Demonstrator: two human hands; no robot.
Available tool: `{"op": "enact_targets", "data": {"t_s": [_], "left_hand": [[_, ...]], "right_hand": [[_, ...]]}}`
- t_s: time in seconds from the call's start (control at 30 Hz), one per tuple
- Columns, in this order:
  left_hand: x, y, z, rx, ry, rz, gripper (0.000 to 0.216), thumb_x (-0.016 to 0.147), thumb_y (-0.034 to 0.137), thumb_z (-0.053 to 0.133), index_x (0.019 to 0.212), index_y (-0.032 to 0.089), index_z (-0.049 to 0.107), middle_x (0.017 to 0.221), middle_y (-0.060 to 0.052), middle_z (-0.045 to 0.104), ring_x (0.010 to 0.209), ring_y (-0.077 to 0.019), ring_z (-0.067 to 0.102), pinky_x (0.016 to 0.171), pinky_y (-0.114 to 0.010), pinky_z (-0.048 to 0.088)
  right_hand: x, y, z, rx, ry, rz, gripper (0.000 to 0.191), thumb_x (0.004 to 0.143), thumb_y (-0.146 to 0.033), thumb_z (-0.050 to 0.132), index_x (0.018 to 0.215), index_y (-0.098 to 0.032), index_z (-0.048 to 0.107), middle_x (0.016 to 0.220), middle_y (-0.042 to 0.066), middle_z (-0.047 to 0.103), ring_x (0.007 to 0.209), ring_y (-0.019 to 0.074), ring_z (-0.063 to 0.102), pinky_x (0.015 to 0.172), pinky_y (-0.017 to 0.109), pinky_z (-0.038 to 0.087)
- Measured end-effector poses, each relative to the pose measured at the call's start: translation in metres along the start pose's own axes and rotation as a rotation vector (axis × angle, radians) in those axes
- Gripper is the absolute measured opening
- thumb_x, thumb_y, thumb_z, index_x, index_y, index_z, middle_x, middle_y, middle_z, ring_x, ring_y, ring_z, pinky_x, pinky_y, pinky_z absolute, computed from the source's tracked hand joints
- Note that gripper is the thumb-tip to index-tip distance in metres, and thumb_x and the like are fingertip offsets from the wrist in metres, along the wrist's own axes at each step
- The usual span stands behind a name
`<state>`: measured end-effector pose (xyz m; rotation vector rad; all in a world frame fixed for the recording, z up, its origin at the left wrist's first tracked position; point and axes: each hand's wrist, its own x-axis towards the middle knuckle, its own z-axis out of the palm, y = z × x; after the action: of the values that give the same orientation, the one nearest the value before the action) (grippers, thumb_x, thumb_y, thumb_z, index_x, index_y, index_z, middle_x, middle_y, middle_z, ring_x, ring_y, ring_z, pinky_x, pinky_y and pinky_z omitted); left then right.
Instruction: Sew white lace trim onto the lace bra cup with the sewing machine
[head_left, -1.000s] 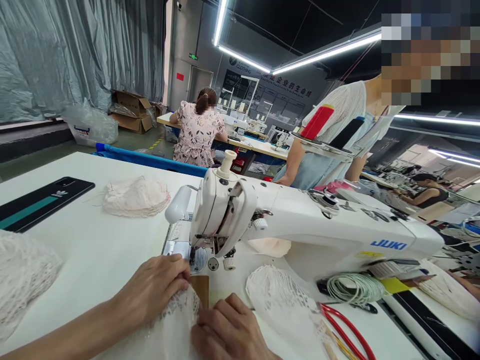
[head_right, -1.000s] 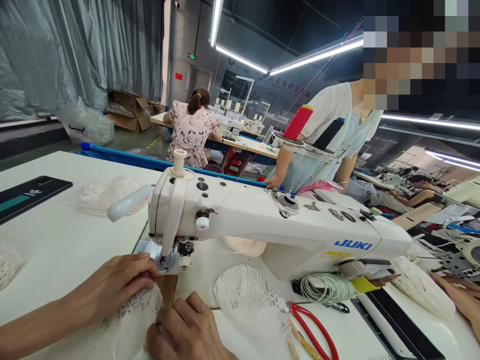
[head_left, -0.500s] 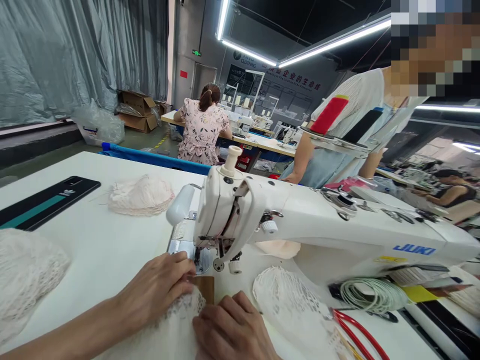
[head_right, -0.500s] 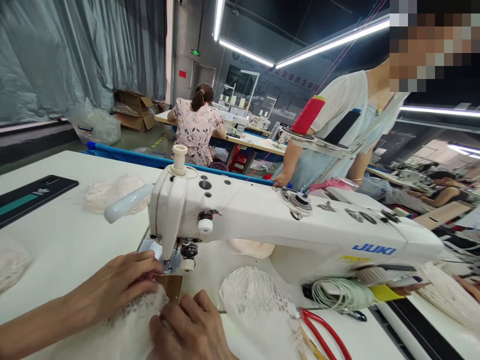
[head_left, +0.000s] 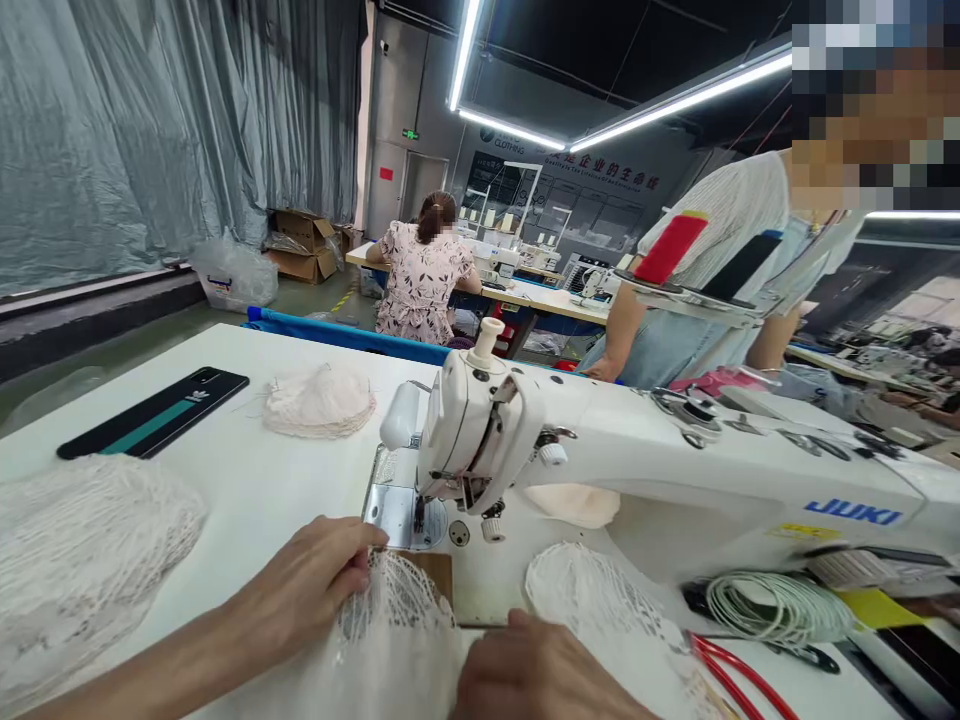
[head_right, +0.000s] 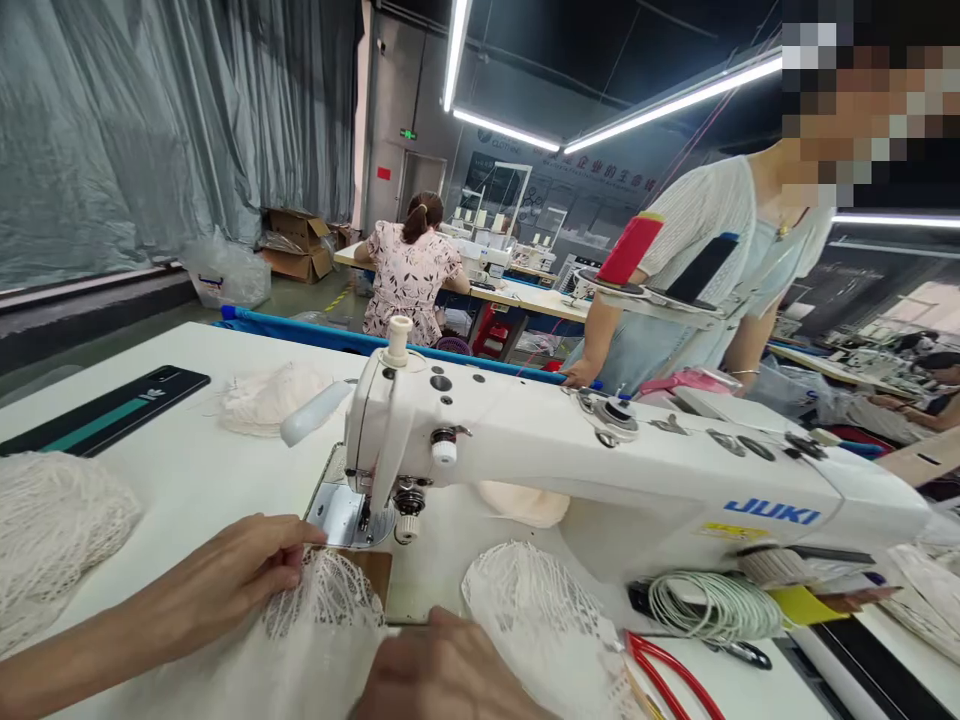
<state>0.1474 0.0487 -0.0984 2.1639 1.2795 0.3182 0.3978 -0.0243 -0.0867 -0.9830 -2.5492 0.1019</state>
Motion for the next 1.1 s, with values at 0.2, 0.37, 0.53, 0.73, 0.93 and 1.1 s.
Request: {"op": "enact_targets", "data": {"t_s": [0.2, 0.37, 0.53, 0.73, 0.93, 1.1], "left_hand": [[0.011, 0.002, 0.005, 0.107, 0.087, 0.157, 0.037, 0.084, 0.008, 0.034, 0.106, 0.025, 0.059, 0.093, -0.003, 0.066, 0.086, -0.0211, 0.063, 0.072, -0.031, 0.046], [0.017, 0.000, 0.007, 0.172, 0.084, 0.202, 0.041, 0.080, 0.003, 0.036, 0.110, 0.025, 0.054, 0.096, -0.003, 0.065, 0.084, -0.0205, 0.064, 0.070, -0.030, 0.047], [0.018, -0.002, 0.011, 0.133, 0.095, 0.233, 0.034, 0.086, 0.007, 0.032, 0.105, 0.024, 0.054, 0.095, -0.004, 0.064, 0.080, -0.0201, 0.063, 0.069, -0.030, 0.048], [0.021, -0.005, 0.008, 0.072, 0.099, 0.206, 0.040, 0.086, 0.008, 0.034, 0.116, 0.024, 0.054, 0.094, -0.004, 0.065, 0.083, -0.0195, 0.063, 0.073, -0.029, 0.048], [0.028, 0.003, -0.008, 0.139, -0.062, 0.109, 0.041, 0.075, 0.005, 0.042, 0.109, 0.022, 0.060, 0.082, -0.001, 0.062, 0.085, -0.0205, 0.062, 0.076, -0.030, 0.047], [0.031, 0.004, -0.009, 0.163, -0.042, 0.141, 0.039, 0.073, 0.005, 0.041, 0.103, 0.022, 0.060, 0.079, 0.001, 0.060, 0.077, -0.0185, 0.062, 0.070, -0.027, 0.046]], "right_hand": [[0.045, -0.002, 0.022, -0.053, 0.129, 0.192, 0.016, 0.094, -0.035, 0.053, 0.095, -0.019, 0.058, 0.088, 0.005, 0.064, 0.076, 0.0191, 0.061, 0.064, 0.029, 0.044], [0.047, 0.006, 0.050, -0.056, 0.231, 0.184, 0.014, 0.096, -0.027, 0.045, 0.096, -0.019, 0.056, 0.080, 0.004, 0.062, 0.071, 0.0196, 0.056, 0.064, 0.032, 0.040], [0.041, 0.008, 0.050, -0.008, 0.269, 0.107, 0.021, 0.097, -0.018, 0.036, 0.099, -0.020, 0.057, 0.079, 0.003, 0.059, 0.069, 0.0172, 0.054, 0.063, 0.028, 0.040], [0.042, 0.011, 0.051, 0.036, 0.297, 0.061, 0.026, 0.096, -0.017, 0.036, 0.114, -0.021, 0.055, 0.079, 0.004, 0.060, 0.070, 0.0180, 0.055, 0.063, 0.028, 0.042], [0.039, 0.013, 0.052, 0.089, 0.269, 0.070, 0.022, 0.094, -0.014, 0.037, 0.103, -0.019, 0.057, 0.079, 0.005, 0.061, 0.069, 0.0180, 0.054, 0.063, 0.028, 0.041], [0.037, 0.014, 0.054, 0.053, 0.267, 0.068, 0.022, 0.092, -0.014, 0.039, 0.103, -0.018, 0.057, 0.080, 0.006, 0.060, 0.071, 0.0194, 0.053, 0.062, 0.030, 0.041]]}}
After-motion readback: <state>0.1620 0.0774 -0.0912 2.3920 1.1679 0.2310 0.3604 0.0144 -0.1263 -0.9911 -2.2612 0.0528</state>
